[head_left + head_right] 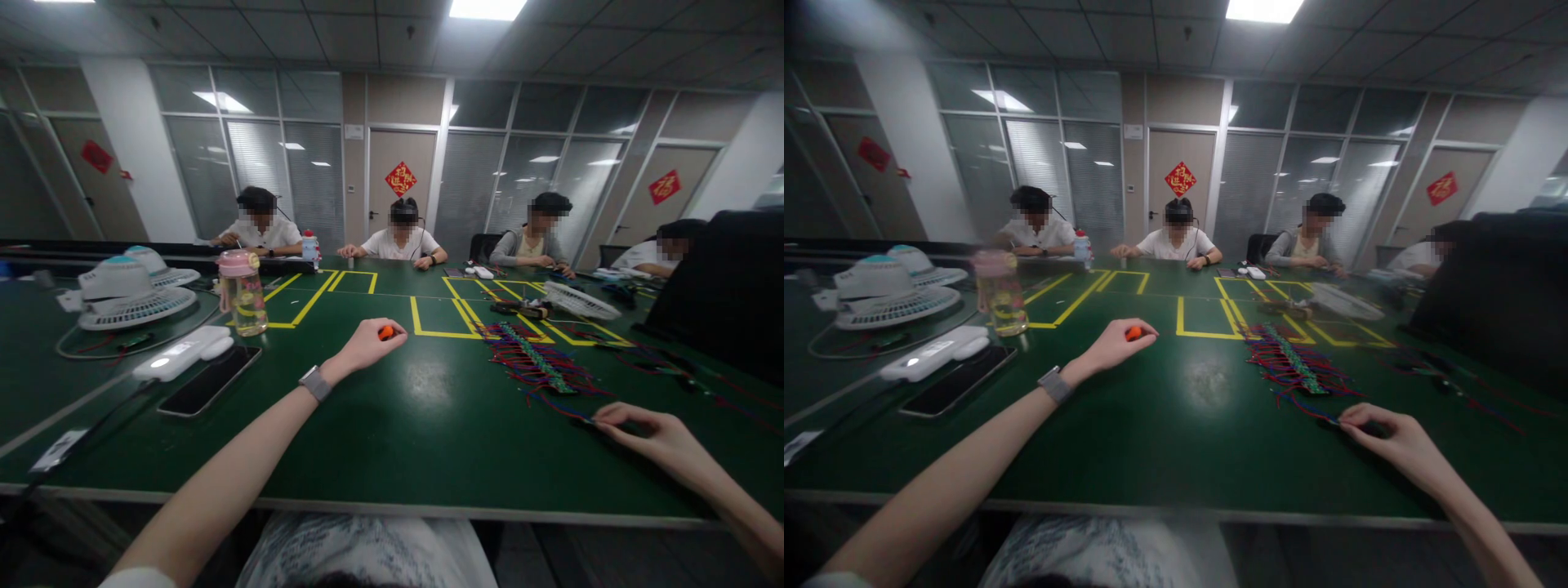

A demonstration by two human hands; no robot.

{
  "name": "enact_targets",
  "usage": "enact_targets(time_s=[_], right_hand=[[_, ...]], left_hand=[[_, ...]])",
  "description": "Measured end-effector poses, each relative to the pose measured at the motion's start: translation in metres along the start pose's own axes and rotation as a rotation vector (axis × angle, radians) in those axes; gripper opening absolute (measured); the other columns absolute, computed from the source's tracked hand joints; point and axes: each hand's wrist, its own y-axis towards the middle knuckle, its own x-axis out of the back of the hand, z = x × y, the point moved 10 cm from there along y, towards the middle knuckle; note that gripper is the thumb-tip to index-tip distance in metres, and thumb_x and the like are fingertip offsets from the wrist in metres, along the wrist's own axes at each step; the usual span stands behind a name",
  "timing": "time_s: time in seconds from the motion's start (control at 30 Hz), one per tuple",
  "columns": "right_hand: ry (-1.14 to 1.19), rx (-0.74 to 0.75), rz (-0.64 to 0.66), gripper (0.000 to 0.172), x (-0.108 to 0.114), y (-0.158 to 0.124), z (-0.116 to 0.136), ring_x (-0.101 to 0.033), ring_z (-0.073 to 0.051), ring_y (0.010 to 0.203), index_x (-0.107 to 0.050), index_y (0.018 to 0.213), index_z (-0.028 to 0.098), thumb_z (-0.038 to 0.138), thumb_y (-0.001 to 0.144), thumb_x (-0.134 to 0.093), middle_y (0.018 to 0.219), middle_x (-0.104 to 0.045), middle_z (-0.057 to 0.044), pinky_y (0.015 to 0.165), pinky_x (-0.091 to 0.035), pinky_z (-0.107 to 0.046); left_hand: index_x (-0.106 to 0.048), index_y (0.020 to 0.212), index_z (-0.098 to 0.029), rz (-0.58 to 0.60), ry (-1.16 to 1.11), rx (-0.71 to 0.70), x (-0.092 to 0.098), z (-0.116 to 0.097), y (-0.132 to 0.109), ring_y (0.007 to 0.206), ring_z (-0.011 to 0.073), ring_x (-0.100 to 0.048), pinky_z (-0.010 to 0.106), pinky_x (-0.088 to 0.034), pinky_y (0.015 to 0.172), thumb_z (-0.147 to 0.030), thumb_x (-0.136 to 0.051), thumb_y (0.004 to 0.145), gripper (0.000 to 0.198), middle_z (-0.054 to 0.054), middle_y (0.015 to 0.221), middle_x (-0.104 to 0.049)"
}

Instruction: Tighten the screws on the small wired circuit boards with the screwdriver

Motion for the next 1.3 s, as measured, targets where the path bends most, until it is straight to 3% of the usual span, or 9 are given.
enact_targets(time_s=[0.17,0.33,0.53,0.63,0.77,0.97,1.1,1.3], right_hand=[[-0.039,0.029,0.026,0.035,-0.005,0.001,0.003,-0.068,-0.027,0.084,-0.071,0.064,0.018,0.053,0.064,-0.068,0.088,-0.072,-0.011,0.075,-0.054,-0.028],[-0.142,0.151,0.039,0.033,-0.004,0.001,0.012,-0.068,-0.026,0.081,-0.069,0.065,0.018,0.05,0.069,-0.064,0.086,-0.072,-0.011,0.075,-0.055,-0.029],[-0.561,0.402,-0.058,0.03,-0.016,-0.01,0.036,-0.067,-0.024,0.075,-0.072,0.072,0.019,0.035,0.082,-0.048,0.082,-0.069,-0.012,0.068,-0.056,-0.034],[-0.809,0.355,-0.149,0.037,-0.035,-0.022,0.043,-0.065,-0.025,0.069,-0.07,0.073,0.016,0.023,0.086,-0.036,0.081,-0.067,-0.014,0.065,-0.055,-0.037],[-0.995,0.258,-0.25,0.044,-0.053,-0.039,0.048,-0.065,-0.029,0.079,-0.07,0.087,0.008,0.026,0.09,-0.03,0.092,-0.066,-0.02,0.073,-0.054,-0.043],[-0.869,0.108,-0.233,0.055,-0.044,-0.034,0.02,-0.062,-0.03,0.103,-0.059,0.12,0.013,0.039,0.09,-0.021,0.124,-0.059,-0.015,0.086,-0.052,-0.049],[-0.814,0.079,-0.161,0.057,-0.047,-0.027,0.0,-0.057,-0.029,0.114,-0.056,0.125,0.019,0.041,0.087,-0.02,0.132,-0.053,-0.013,0.095,-0.044,-0.055],[-0.746,0.064,-0.112,0.056,-0.051,-0.022,-0.013,-0.05,-0.031,0.122,-0.052,0.128,0.019,0.04,0.087,-0.02,0.138,-0.048,-0.013,0.096,-0.04,-0.061]], left_hand=[[-0.071,0.089,-0.016,0.012,-0.009,0.003,0.0,0.0,-0.001,0.084,0.016,-0.063,0.027,-0.046,0.082,-0.037,-0.056,0.081,0.027,0.004,0.094,-0.07],[-0.071,0.09,-0.016,0.017,-0.011,0.006,-0.001,-0.001,-0.001,0.084,0.016,-0.063,0.027,-0.046,0.082,-0.037,-0.056,0.081,0.027,0.004,0.093,-0.07],[-0.071,0.089,-0.016,0.022,-0.018,0.003,-0.003,-0.001,-0.001,0.084,0.0159,-0.063,0.027,-0.046,0.082,-0.037,-0.057,0.081,0.027,0.004,0.093,-0.07],[-0.071,0.089,-0.016,0.021,-0.014,-0.003,-0.003,-0.001,-0.001,0.085,0.0161,-0.063,0.027,-0.046,0.082,-0.037,-0.056,0.081,0.027,0.004,0.094,-0.07],[-0.071,0.089,-0.017,0.013,-0.011,-0.003,-0.003,-0.001,-0.001,0.084,0.0162,-0.063,0.027,-0.046,0.081,-0.037,-0.056,0.08,0.027,0.004,0.093,-0.07],[-0.071,0.089,-0.017,0.017,-0.004,-0.01,-0.004,-0.001,-0.001,0.084,0.0158,-0.063,0.026,-0.046,0.081,-0.037,-0.056,0.081,0.026,0.003,0.093,-0.07],[-0.071,0.089,-0.017,0.022,-0.004,0.001,-0.005,0.001,-0.001,0.085,0.0158,-0.063,0.026,-0.046,0.081,-0.038,-0.056,0.08,0.027,0.004,0.094,-0.07],[-0.071,0.09,-0.016,0.034,-0.011,-0.002,-0.006,0.001,-0.001,0.085,0.0165,-0.063,0.027,-0.046,0.081,-0.04,-0.056,0.081,0.029,0.004,0.095,-0.07]])
